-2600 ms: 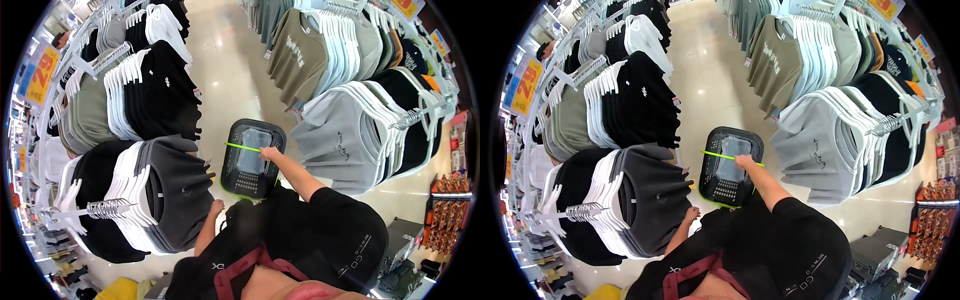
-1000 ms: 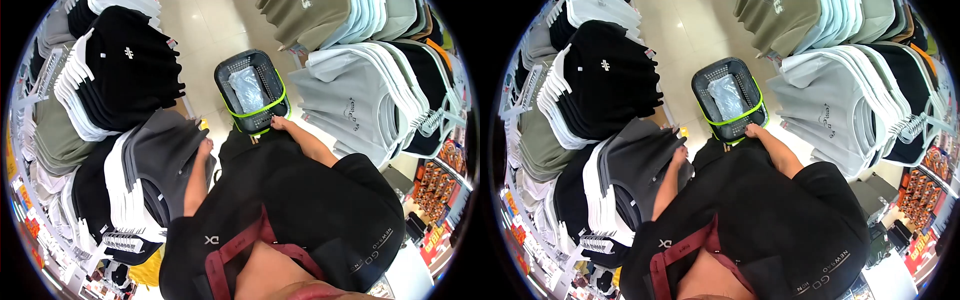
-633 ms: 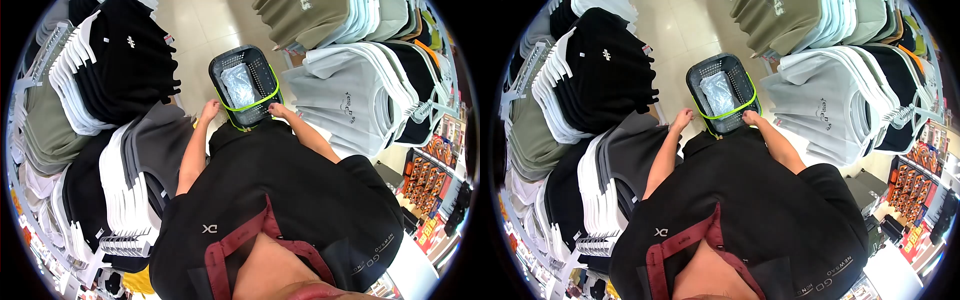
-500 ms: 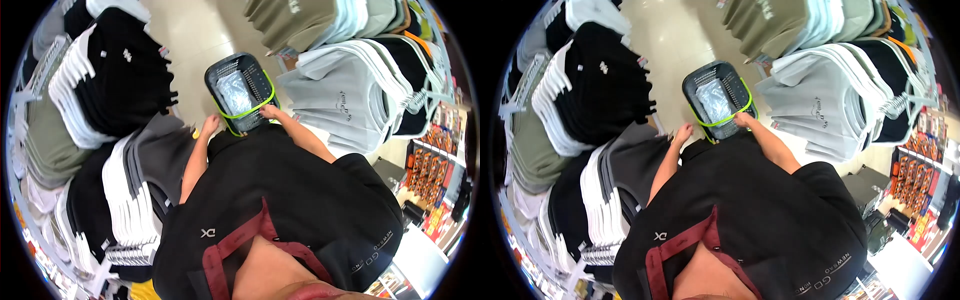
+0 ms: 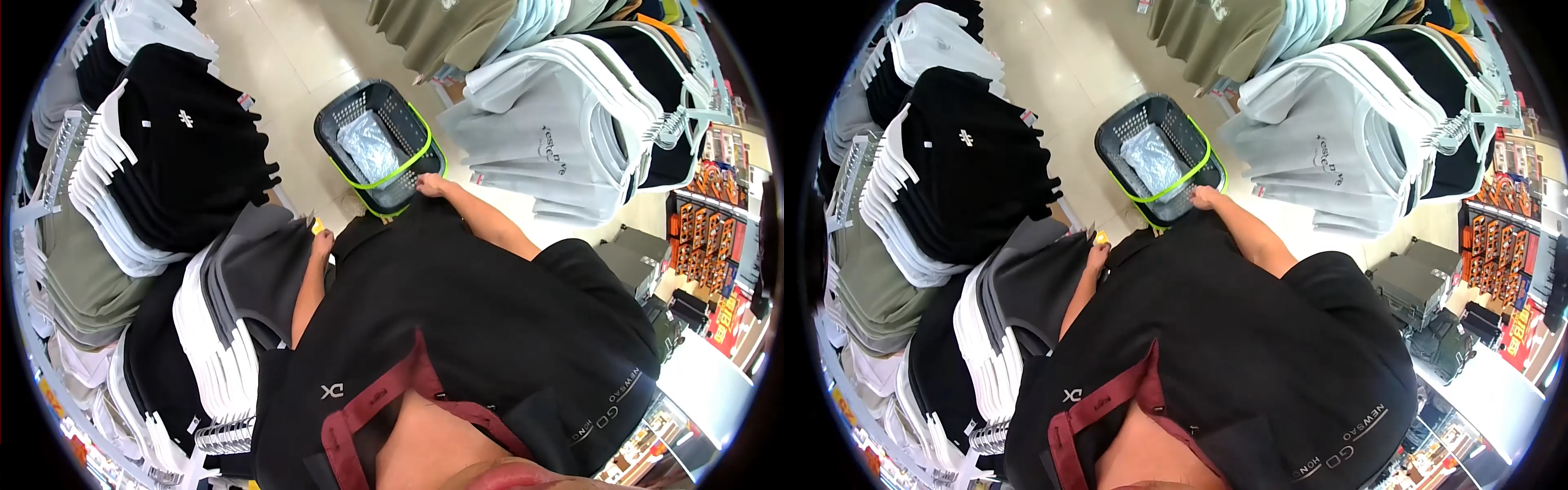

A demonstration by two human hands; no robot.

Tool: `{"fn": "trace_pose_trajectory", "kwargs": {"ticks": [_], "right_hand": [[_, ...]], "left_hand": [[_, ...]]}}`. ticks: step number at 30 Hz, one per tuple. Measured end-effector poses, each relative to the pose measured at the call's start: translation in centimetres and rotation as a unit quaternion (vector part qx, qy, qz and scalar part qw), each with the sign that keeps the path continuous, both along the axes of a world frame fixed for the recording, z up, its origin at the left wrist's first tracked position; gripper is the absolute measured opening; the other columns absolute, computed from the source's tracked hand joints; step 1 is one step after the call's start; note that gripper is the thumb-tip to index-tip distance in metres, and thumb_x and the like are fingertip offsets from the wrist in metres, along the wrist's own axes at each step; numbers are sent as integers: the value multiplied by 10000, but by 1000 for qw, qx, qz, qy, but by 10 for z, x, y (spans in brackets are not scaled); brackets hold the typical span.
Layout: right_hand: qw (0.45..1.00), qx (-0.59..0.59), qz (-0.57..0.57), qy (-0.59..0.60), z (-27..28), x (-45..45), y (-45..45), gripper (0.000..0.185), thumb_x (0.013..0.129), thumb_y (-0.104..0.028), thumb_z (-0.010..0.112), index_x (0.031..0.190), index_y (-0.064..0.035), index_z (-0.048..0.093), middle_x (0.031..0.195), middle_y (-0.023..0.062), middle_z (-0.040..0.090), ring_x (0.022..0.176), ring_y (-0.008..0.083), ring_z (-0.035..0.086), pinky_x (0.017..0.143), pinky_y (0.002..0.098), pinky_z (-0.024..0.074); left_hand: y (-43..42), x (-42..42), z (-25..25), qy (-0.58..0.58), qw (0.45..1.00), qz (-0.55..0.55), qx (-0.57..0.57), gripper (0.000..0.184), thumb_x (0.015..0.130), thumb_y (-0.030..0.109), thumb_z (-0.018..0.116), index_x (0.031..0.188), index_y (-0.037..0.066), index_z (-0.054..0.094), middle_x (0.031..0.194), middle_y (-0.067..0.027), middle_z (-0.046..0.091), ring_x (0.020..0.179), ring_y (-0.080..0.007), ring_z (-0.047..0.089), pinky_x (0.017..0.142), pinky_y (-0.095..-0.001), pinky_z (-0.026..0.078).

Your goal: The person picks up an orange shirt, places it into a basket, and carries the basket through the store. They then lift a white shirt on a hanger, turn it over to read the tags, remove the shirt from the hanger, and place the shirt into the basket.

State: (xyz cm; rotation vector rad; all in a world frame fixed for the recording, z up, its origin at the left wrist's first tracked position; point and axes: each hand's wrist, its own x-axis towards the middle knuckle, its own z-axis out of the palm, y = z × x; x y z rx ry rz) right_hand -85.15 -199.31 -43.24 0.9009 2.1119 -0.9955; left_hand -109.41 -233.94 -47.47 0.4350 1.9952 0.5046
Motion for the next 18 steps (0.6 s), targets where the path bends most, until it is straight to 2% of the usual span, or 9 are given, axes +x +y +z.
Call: {"fn": "trace_pose_trajectory", "kwargs": {"ticks": [1, 4, 7, 8, 9, 12, 14, 16, 18], "right_hand": [[1000, -14, -24, 0, 12, 2, 1, 309, 814, -255, 543, 1043, -71, 640, 1062, 181, 632, 1017, 337, 593, 877, 410, 467], [999, 11, -15, 44, 16, 16, 2, 267, 830, -246, 544, 981, -43, 629, 972, 177, 650, 948, 331, 612, 828, 406, 479], [998, -3, -46, 40, 15, 25, 4, 276, 826, -254, 548, 992, -50, 630, 972, 170, 651, 945, 324, 613, 828, 399, 479], [998, 17, -30, 62, -1, 32, 5, 286, 812, -261, 556, 1000, -59, 632, 972, 165, 651, 941, 321, 613, 827, 400, 480], [998, 22, -19, 46, 0, 33, 7, 295, 797, -263, 550, 995, -63, 639, 974, 167, 651, 946, 323, 610, 829, 403, 479], [996, 27, -68, 55, 7, 41, 9, 288, 789, -247, 532, 971, -56, 646, 973, 174, 650, 950, 324, 607, 823, 407, 474], [992, 25, -97, 71, 33, 42, 9, 272, 817, -236, 535, 1002, -59, 626, 971, 176, 647, 949, 327, 604, 826, 401, 469], [987, 22, -143, 64, 56, 48, 7, 285, 833, -246, 527, 1031, -61, 616, 974, 177, 646, 946, 329, 605, 836, 394, 469], [984, 38, -164, 54, 66, 60, 4, 289, 838, -247, 523, 1042, -61, 612, 978, 178, 646, 945, 327, 607, 842, 392, 469]], "left_hand": [[1, 0, -10, 50, 996, -44, 51, 270, 818, 216, 500, 912, 18, 657, 825, -143, 673, 789, -244, 654, 722, -334, 490], [19, 3, -19, 5, 998, -53, 45, 280, 829, 219, 505, 976, 29, 649, 866, -152, 678, 826, -253, 657, 757, -333, 494], [37, -5, -4, -6, 996, -69, 47, 304, 838, 210, 505, 1018, -4, 625, 868, -156, 677, 821, -243, 657, 756, -327, 497], [52, -3, 3, -9, 996, -71, 50, 310, 839, 202, 503, 1026, -18, 617, 868, -157, 677, 818, -239, 657, 753, -326, 498], [52, -5, -19, -44, 996, -47, 66, 319, 839, 189, 501, 1037, -40, 604, 862, -162, 674, 802, -232, 655, 734, -322, 503], [65, -9, -24, -98, 992, -17, 77, 299, 859, 199, 508, 1040, -21, 598, 847, -147, 668, 727, -189, 646, 623, -304, 501], [71, -13, -24, -98, 993, -36, 62, 279, 861, 189, 504, 1037, -4, 602, 832, -138, 664, 702, -187, 642, 579, -291, 491], [78, -16, -13, -101, 991, -78, 30, 255, 900, 183, 489, 1063, 14, 589, 842, -113, 651, 651, -150, 600, 522, -274, 471], [78, -18, -24, -108, 989, -98, 28, 262, 905, 193, 483, 1077, 20, 581, 853, -114, 653, 657, -157, 607, 516, -278, 471]]}}
